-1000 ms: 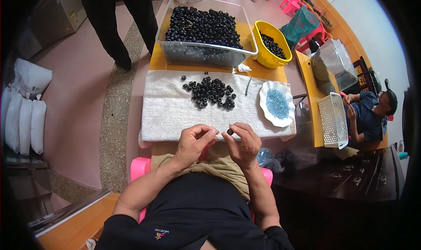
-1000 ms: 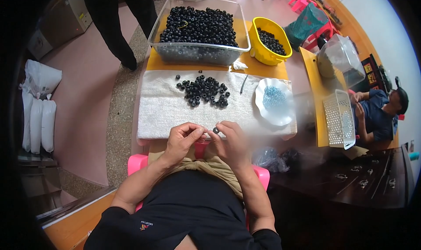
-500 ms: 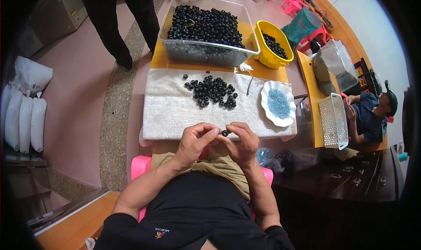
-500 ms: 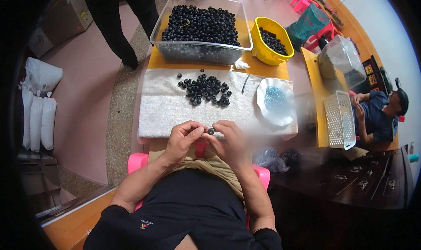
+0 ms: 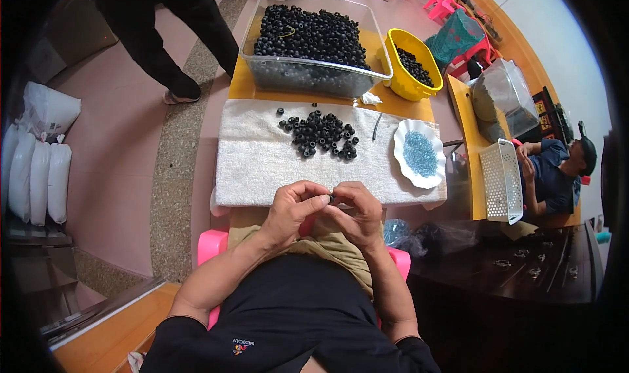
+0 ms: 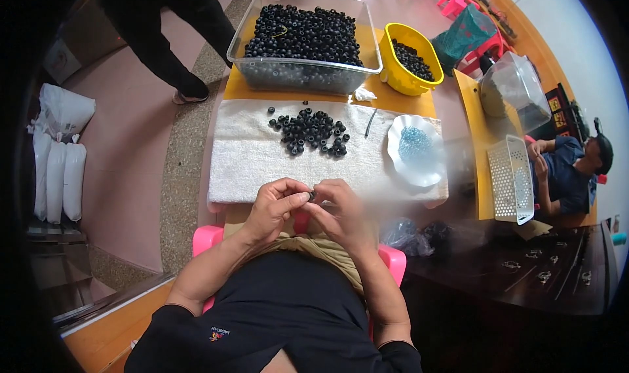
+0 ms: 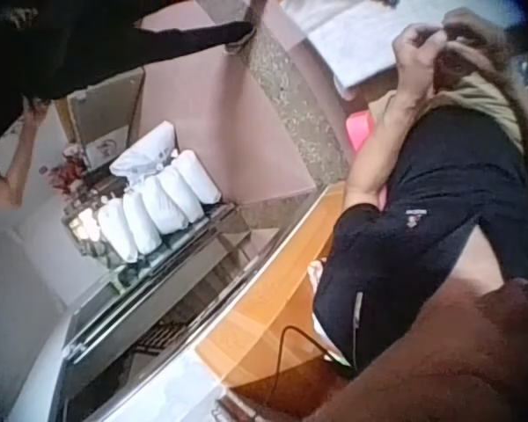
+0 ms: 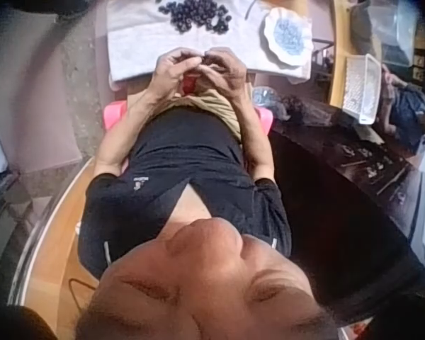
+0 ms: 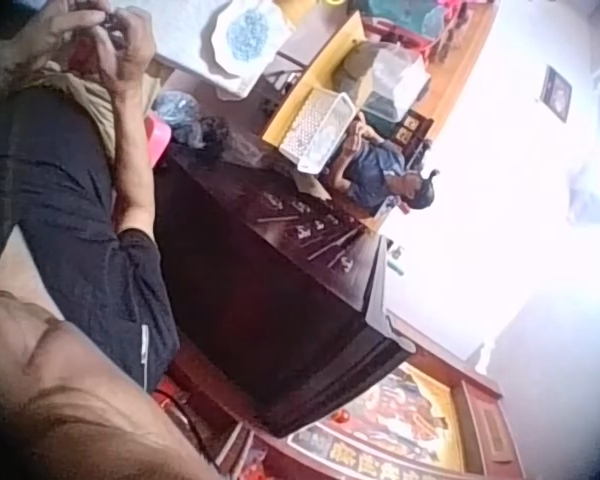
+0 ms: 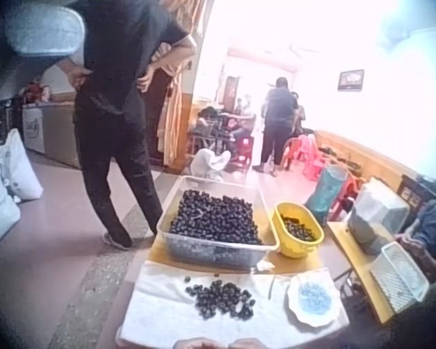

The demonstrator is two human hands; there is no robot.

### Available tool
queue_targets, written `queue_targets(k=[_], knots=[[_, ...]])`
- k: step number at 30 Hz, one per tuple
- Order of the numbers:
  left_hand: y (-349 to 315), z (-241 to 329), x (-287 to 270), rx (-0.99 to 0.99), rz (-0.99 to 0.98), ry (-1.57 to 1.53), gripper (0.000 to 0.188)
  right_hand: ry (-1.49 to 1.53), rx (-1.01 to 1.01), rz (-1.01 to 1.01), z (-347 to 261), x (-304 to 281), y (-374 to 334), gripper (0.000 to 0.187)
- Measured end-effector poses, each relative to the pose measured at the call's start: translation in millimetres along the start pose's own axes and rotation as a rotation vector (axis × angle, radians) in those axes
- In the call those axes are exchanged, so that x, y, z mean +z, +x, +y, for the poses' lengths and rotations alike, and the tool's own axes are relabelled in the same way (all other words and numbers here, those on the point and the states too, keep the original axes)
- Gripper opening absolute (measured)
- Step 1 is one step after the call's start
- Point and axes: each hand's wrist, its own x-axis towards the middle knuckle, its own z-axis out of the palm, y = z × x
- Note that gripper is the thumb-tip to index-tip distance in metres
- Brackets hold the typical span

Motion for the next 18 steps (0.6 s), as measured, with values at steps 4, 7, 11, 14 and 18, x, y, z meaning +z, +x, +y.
queue_targets(k=[4, 7, 11, 14, 18], knots=[[2.3, -5.9, -5.3, -0.007, 0.0, -0.084, 0.014, 0.158, 0.107, -0.011, 2.5, 1.3, -3.3, 0.033], [2.7, -6.4, -4.5, -0.027, -0.004, -0.128, 0.014, 0.207, 0.137, -0.002, 4.0, 2.9, -5.3, 0.033], [2.8, -6.3, -3.7, -0.049, -0.006, -0.164, 0.015, 0.251, 0.139, 0.014, 6.1, 4.7, -7.2, 0.033], [2.3, -4.5, -3.0, -0.052, -0.01, -0.145, 0.015, 0.259, 0.13, 0.038, 6.0, 6.6, -7.5, 0.033], [2.7, -5.1, -1.5, -0.052, -0.006, -0.151, 0.015, 0.245, 0.114, 0.057, 2.9, 7.4, -6.0, 0.033]])
